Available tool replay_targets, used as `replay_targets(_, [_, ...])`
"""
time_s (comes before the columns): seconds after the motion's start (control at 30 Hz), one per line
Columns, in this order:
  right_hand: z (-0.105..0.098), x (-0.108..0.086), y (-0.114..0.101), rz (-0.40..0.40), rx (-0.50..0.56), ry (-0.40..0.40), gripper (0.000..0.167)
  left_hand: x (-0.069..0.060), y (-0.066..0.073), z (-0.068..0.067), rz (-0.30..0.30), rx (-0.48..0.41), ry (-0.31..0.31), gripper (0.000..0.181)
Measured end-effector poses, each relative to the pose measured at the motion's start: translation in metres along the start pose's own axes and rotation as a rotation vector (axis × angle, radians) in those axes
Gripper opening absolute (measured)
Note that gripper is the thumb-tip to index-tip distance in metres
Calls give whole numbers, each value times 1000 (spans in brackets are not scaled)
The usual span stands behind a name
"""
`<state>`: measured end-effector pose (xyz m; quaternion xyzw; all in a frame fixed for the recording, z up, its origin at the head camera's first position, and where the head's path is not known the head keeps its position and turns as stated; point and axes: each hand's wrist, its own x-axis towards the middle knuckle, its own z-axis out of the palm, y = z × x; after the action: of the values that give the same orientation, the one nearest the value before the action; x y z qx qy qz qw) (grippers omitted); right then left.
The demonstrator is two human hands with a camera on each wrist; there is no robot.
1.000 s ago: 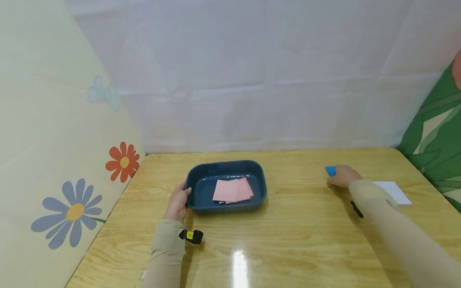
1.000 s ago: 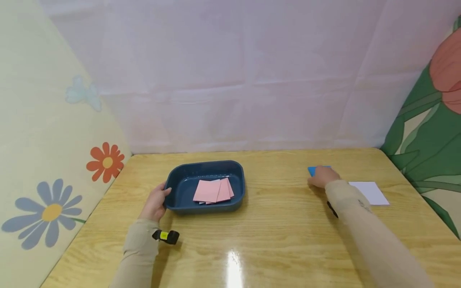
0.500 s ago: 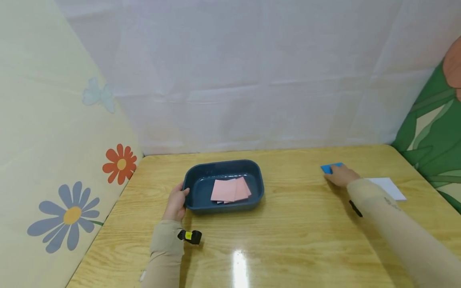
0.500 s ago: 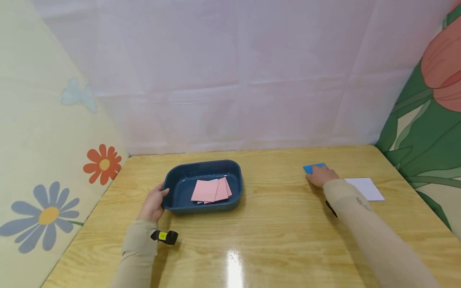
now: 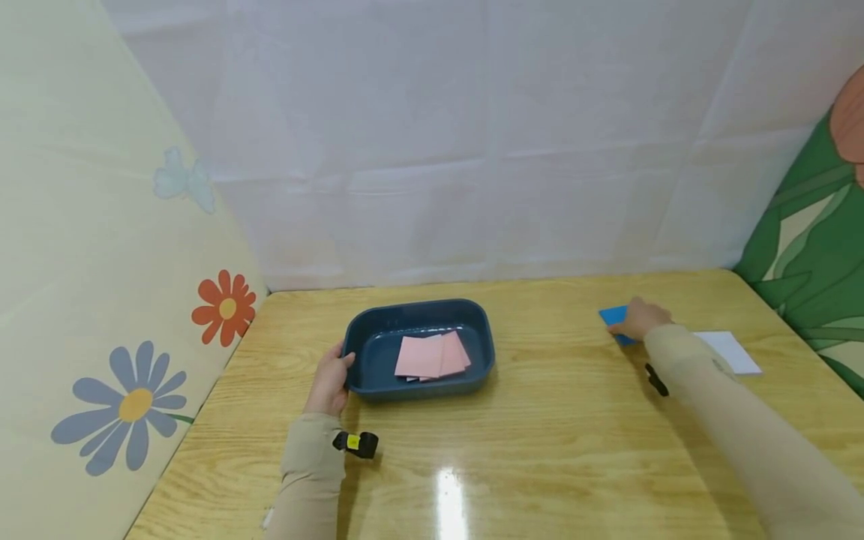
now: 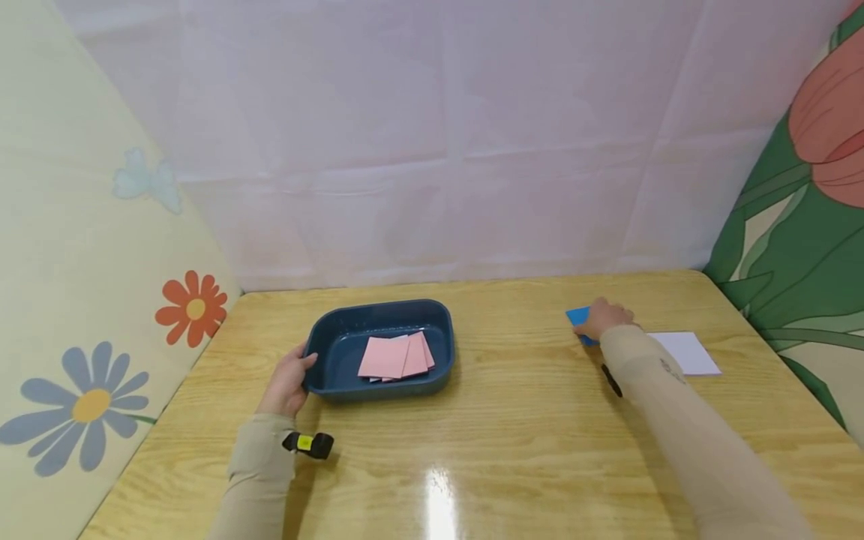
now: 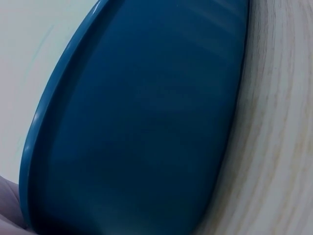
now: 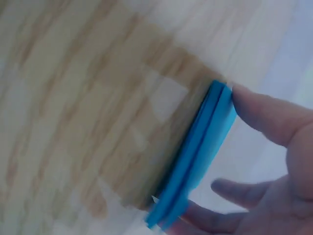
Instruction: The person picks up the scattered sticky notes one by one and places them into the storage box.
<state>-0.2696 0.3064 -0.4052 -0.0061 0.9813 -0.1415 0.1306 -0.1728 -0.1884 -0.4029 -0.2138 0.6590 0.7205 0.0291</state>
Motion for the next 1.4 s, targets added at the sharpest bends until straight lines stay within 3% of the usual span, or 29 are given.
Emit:
replay_targets(0.2, [0, -4, -2, 92, 107, 27, 83, 0, -1, 0, 7, 8, -8, 49])
replay_targets(0.43, [-1, -9, 7, 96, 198, 39, 90, 1, -3, 0, 14, 4, -25, 49])
replay_targets(0.67, [-1, -9, 12, 99, 435, 138, 72, 1, -1, 1, 9, 4, -16, 49])
replay_targets(0.73, [-3, -9, 12, 102, 553, 110, 70, 1, -1, 1, 9, 4, -15, 49])
replay_targets(0.87, [-8, -11, 9, 100, 807, -54, 73, 1, -1, 0, 8, 3, -15, 49])
replay_targets(0.97, [-10, -12, 9, 81, 904, -166, 73, 0, -2, -2, 8, 3, -16, 49])
replay_targets(1.13, [-14, -14, 5, 59, 930, -235, 70, 0, -2, -2, 7, 2, -18, 49])
replay_targets(1.4, [-24, -19, -11, -28, 889, -275, 74, 0, -1, -1, 2, 0, -19, 50])
